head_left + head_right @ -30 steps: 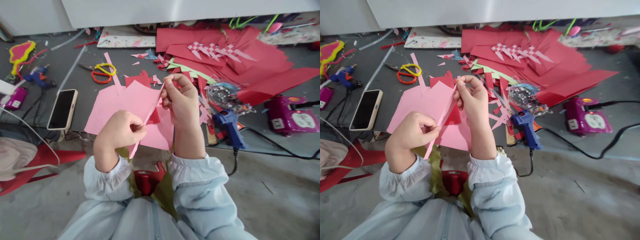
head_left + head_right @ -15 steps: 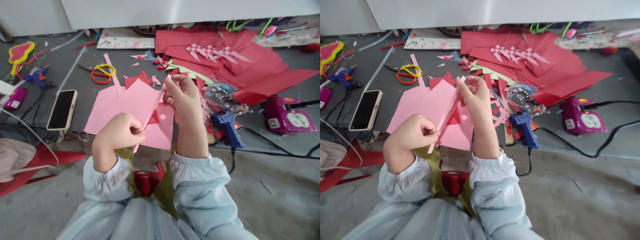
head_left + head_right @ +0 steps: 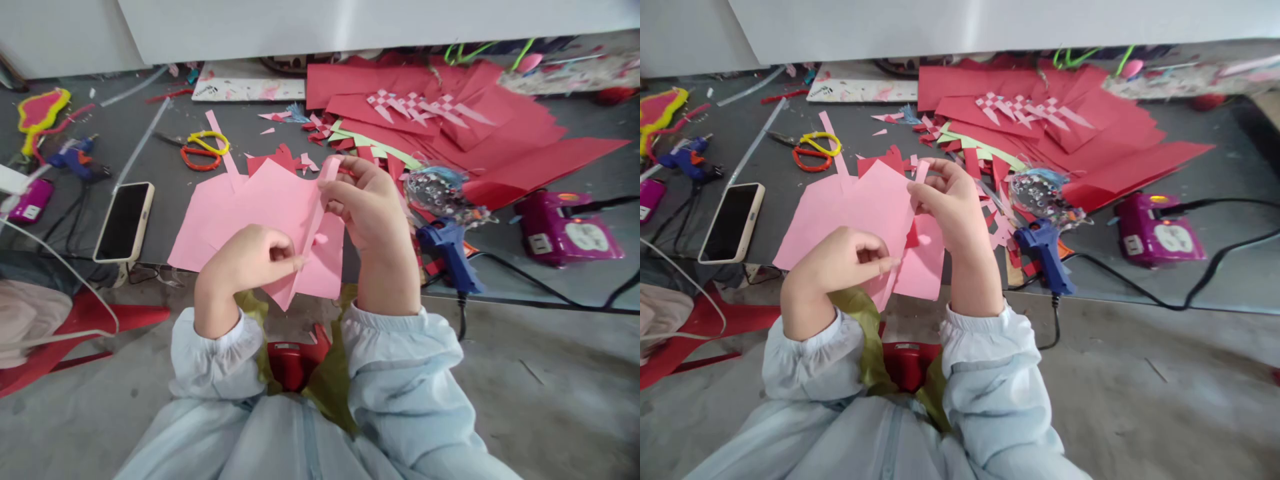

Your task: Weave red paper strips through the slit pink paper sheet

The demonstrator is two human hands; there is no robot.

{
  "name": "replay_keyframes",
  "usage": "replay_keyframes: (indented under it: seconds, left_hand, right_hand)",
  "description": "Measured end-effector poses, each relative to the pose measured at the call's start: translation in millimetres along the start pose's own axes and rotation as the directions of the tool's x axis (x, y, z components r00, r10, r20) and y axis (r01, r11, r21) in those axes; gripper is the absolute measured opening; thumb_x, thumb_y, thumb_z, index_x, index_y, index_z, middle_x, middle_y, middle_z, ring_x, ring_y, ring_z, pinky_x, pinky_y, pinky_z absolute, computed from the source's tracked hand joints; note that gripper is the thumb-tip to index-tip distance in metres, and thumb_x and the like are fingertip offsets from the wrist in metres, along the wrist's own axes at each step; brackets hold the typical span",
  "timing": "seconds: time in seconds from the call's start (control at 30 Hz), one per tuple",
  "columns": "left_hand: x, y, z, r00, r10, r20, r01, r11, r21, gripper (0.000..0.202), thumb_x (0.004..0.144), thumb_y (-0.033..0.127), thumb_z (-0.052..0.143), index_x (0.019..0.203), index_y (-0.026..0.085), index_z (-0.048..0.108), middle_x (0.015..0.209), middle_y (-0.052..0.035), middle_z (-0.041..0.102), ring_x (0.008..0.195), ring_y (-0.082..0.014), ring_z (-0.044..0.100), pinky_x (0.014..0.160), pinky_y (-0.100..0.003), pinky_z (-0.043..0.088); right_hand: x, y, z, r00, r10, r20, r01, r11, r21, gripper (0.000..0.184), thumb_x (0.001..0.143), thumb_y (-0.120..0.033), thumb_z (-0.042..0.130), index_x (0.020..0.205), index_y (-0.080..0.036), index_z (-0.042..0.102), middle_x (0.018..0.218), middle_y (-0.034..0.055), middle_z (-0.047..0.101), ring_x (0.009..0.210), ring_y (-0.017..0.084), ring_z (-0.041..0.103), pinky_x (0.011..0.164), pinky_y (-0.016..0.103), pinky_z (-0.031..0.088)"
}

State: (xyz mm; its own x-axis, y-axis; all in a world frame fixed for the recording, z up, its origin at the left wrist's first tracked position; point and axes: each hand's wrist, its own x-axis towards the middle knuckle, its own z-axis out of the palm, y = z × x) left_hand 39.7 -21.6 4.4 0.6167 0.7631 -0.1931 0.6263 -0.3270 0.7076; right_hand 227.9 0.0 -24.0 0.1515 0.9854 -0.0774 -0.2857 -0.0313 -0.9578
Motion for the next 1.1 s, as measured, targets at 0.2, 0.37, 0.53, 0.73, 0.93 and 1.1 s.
replay_keyframes:
  seconds: [0.2, 0.37, 0.53, 0.73, 0.93, 1.1]
  left_hand:
    - [11, -12, 6.2, 0.899, 0.047, -0.436, -0.053, 0.999, -0.001, 0.014, 0.09, 0.024, 0.058, 0.095, 0.019, 0.069, 0.089, -0.002, 0.073, 0.077, -0.0137, 0.067, 0.067, -0.024, 0.05]
    - [24, -16, 13.6, 0.733, 0.316, -0.602, -0.225, 0.948, 0.223, 0.028, 0.094, 0.02, 0.054, 0.12, 0.02, 0.062, 0.122, -0.0074, 0.068, 0.111, -0.0195, 0.064, 0.092, -0.033, 0.054]
    - [32, -11, 19.0, 0.671, 0.422, -0.609, -0.254, 0.903, 0.346, 0.027, 0.101, 0.031, 0.048, 0.123, 0.023, 0.059, 0.132, -0.007, 0.065, 0.131, -0.0228, 0.054, 0.112, -0.043, 0.042]
    - [34, -2, 22.5, 0.632, 0.353, -0.69, -0.204, 0.935, 0.291, 0.011, 0.096, 0.032, 0.058, 0.089, 0.024, 0.061, 0.091, -0.0017, 0.072, 0.093, -0.0207, 0.066, 0.093, -0.042, 0.046]
    - [31, 3, 21.1, 0.636, 0.336, -0.695, -0.238, 0.942, 0.237, 0.011, 0.094, 0.032, 0.061, 0.085, 0.025, 0.062, 0.087, 0.0002, 0.071, 0.09, -0.02, 0.065, 0.092, -0.041, 0.045]
    - [31, 3, 21.1, 0.596, 0.332, -0.731, -0.29, 0.938, 0.189, 0.017, 0.095, 0.038, 0.061, 0.083, 0.026, 0.063, 0.085, 0.0006, 0.07, 0.089, -0.0193, 0.063, 0.089, -0.04, 0.046]
  right_hand:
    - [-8, -8, -9, 0.987, 0.057, 0.148, -0.053, 0.998, -0.036, 0.025, 0.069, -0.008, 0.063, 0.091, -0.02, 0.062, 0.068, -0.005, 0.059, 0.056, 0.006, 0.055, 0.051, 0.02, 0.044]
    - [-14, -8, -15, 0.957, 0.04, 0.288, 0.0, 0.99, -0.14, 0.023, 0.068, -0.011, 0.069, 0.09, -0.017, 0.065, 0.069, -0.0035, 0.062, 0.061, 0.007, 0.058, 0.056, 0.021, 0.048]
    - [-18, -11, -17, 0.922, 0.022, 0.386, 0.044, 0.986, -0.162, 0.031, 0.066, -0.018, 0.078, 0.095, -0.017, 0.064, 0.079, -0.0029, 0.062, 0.066, 0.008, 0.057, 0.059, 0.023, 0.05]
    - [-20, -11, -18, 0.927, -0.075, 0.367, 0.135, 0.981, -0.14, 0.028, 0.066, -0.026, 0.085, 0.081, -0.016, 0.064, 0.074, -0.0031, 0.06, 0.064, 0.006, 0.053, 0.058, 0.021, 0.047]
    - [-20, -13, -13, 0.93, -0.203, 0.307, 0.249, 0.961, -0.117, 0.025, 0.075, -0.038, 0.082, 0.08, -0.018, 0.067, 0.074, -0.0016, 0.063, 0.063, 0.006, 0.055, 0.06, 0.023, 0.049]
    - [-20, -13, -9, 0.918, -0.246, 0.309, 0.294, 0.948, -0.119, 0.031, 0.074, -0.046, 0.081, 0.078, -0.019, 0.067, 0.074, -0.0017, 0.063, 0.064, 0.007, 0.054, 0.06, 0.023, 0.049]
